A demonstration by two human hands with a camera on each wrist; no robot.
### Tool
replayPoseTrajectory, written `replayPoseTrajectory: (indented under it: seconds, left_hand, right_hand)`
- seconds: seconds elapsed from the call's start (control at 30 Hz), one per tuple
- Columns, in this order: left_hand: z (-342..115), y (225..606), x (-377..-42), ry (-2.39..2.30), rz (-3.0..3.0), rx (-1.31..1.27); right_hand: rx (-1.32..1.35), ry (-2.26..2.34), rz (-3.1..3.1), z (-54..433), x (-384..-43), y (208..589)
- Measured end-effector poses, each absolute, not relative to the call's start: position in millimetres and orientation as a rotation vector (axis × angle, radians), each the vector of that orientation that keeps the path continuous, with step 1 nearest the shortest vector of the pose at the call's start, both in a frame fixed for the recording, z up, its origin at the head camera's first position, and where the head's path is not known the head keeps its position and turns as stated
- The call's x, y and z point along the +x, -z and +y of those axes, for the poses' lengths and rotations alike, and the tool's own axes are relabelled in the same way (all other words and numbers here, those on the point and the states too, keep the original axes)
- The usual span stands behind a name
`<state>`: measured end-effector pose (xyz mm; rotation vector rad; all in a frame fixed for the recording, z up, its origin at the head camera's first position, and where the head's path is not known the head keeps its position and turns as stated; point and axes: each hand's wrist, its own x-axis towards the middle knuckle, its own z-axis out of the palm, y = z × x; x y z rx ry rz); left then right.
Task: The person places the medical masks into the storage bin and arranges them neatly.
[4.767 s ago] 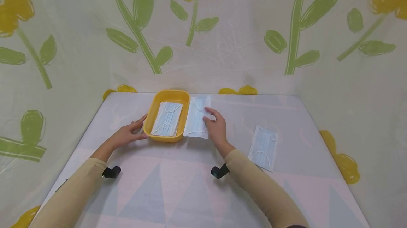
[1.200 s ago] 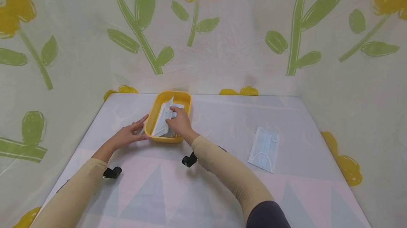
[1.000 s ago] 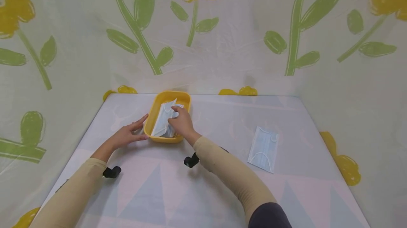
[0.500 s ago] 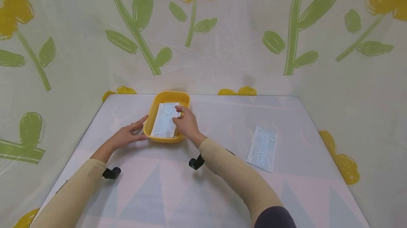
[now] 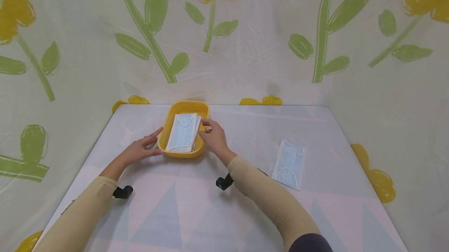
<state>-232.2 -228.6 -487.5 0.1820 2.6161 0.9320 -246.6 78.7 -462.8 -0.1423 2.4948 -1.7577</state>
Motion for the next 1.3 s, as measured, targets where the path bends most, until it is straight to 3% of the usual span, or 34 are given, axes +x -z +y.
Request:
replayPoseTrajectory:
  seconds: [1.3]
  left_hand:
    - [-230.5,488.3,-233.4,-0.939,2.589,0.159]
  right_hand:
    - [0.033,1.695,2.589,130.4,-240.4,491.2]
